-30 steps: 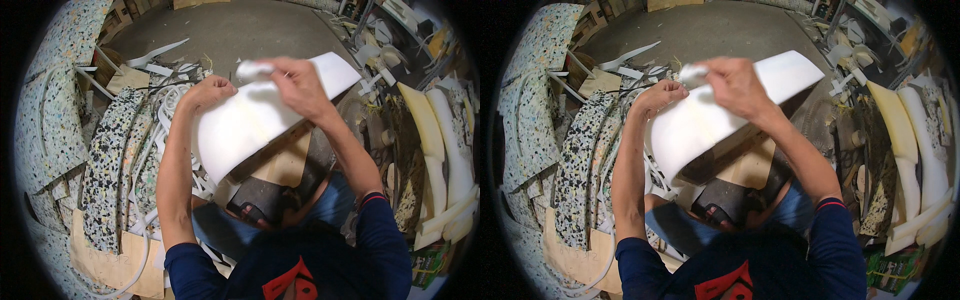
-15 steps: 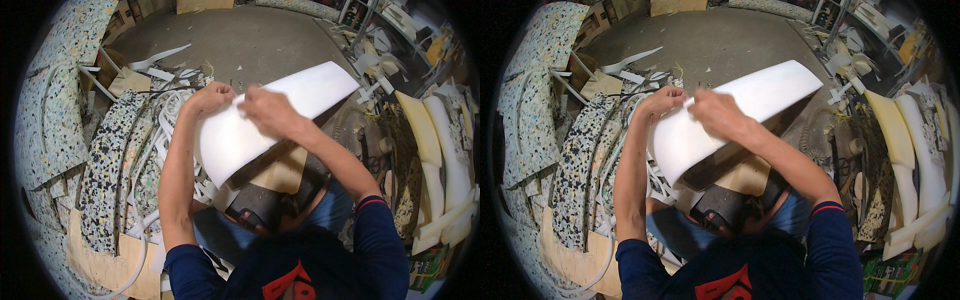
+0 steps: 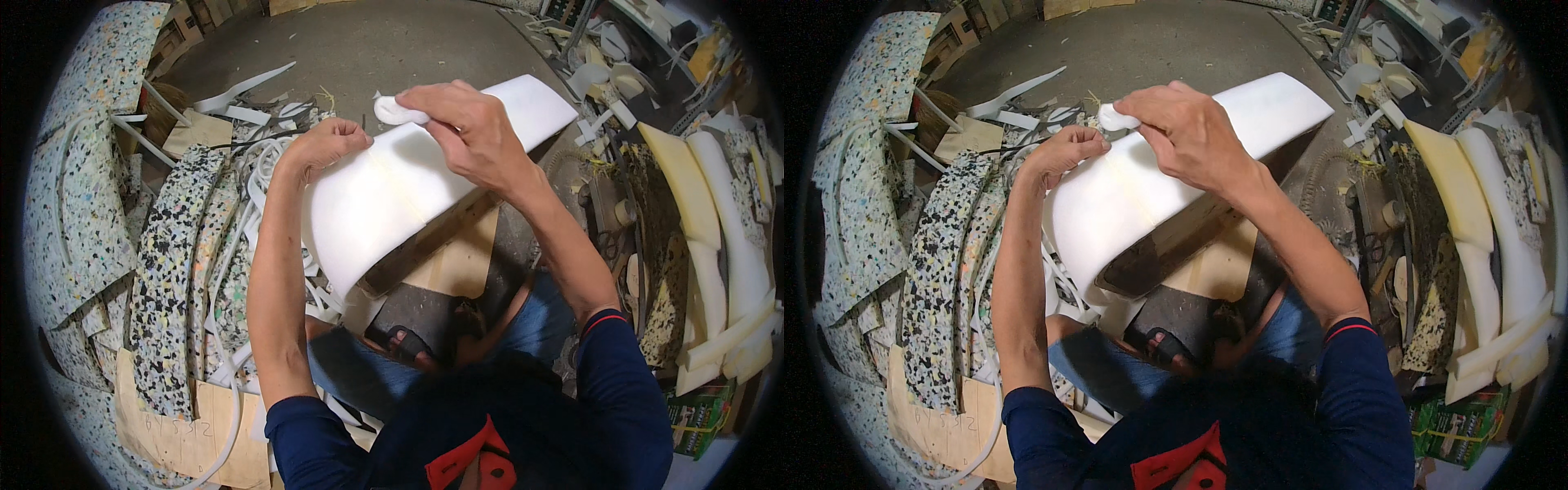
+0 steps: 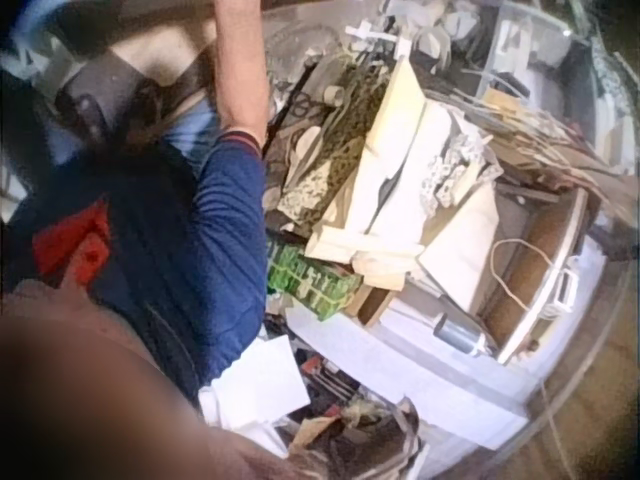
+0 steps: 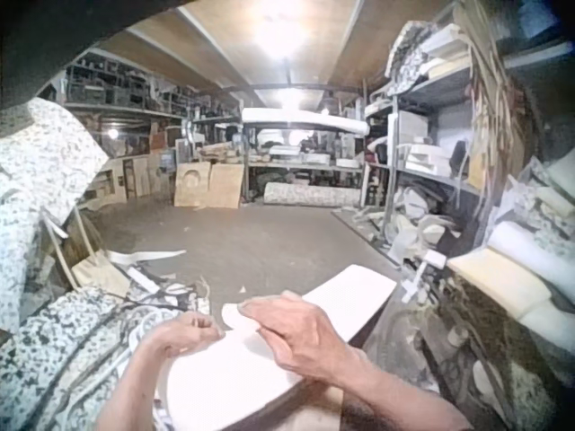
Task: The person sits on the floor and assembles white foam pieces by applying adhesive with a spray gun, pressing the pieces together, wiping the seam, and trimming the joint with a knife. The person handles foam parts, a spray gun, and a knife during the process.
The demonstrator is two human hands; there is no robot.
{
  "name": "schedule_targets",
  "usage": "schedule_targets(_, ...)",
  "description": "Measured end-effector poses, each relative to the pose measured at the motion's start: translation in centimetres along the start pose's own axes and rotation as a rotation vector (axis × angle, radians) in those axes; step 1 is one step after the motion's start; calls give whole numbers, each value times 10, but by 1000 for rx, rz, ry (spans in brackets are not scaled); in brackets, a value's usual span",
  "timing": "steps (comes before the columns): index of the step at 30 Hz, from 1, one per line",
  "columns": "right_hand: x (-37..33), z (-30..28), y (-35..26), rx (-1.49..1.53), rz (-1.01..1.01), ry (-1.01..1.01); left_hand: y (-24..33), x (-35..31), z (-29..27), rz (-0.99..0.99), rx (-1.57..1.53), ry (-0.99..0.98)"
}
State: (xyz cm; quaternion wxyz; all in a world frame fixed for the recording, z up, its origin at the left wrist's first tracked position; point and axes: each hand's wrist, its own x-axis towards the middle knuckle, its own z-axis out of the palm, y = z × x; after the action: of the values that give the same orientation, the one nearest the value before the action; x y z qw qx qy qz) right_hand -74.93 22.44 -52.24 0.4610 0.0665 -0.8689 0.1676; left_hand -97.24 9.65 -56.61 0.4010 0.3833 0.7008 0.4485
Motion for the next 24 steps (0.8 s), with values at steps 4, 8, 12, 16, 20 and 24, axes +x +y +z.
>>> schedule_targets(4,-14,-9,-10,-61,-114,-650,3,1,1,-4,143,73)
schedule_targets(8,-25,-21,-16,-5,-51,-106,5,-3,2,-25,93,32)
schedule_targets(12,-36,-26,-23,-84,-222,-564,6,-5,3,-11,102,42)
schedule_targets(16,-44,-31,-28,-58,-33,-20,4,-6,5,-21,52,51)
schedule_targets(20,-58,-31,-33,-136,-320,-306,3,-6,2,-32,10,31)
schedule_targets(24,-70,-37,-32,-103,-45,-1,-6,-6,0,-17,-63,1)
